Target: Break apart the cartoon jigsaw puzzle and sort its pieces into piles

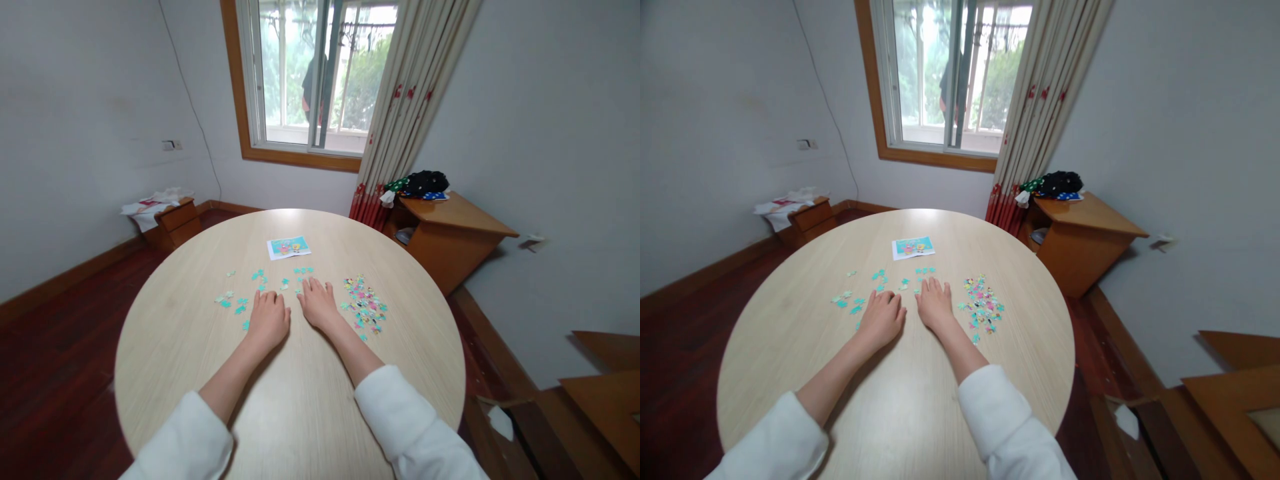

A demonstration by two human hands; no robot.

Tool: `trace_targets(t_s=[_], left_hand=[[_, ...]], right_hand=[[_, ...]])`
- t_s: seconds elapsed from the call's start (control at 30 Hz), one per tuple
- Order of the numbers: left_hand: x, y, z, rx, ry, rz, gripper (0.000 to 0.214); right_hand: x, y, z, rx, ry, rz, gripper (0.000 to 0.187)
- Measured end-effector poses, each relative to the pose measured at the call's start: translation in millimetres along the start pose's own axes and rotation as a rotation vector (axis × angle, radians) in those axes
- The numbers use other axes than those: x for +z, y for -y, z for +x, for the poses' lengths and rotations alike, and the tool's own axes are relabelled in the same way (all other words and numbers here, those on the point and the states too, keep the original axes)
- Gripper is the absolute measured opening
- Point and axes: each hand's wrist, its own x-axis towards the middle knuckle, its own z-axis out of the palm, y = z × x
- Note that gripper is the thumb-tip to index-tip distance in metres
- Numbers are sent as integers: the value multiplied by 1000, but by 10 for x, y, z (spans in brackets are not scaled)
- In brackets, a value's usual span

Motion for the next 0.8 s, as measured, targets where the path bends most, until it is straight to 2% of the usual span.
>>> trace_targets(t_s=[0.2, 0.3, 0.37, 0.47, 0.57, 0.67, 0.8], left_hand=[[50, 63, 61, -65, -166, -7, 40], [65, 68, 84, -65, -158, -67, 44], [71, 54, 82, -70, -109, -99, 47], [86, 24, 61, -61, 0, -93, 51], [103, 5, 34, -41, 136, -49, 54], [107, 2, 14, -32, 197, -8, 54], [87, 2, 3, -37, 207, 4, 54]], right_hand=[[140, 253, -65, -223, 28, 73, 50], [203, 278, -36, -336, -3, 94, 55], [219, 226, 24, -285, -89, 110, 52], [209, 86, 144, -71, -205, 118, 50], [193, -29, 248, 81, -209, 99, 52], [196, -59, 314, 86, -163, 89, 54], [207, -23, 351, 98, -134, 78, 53]])
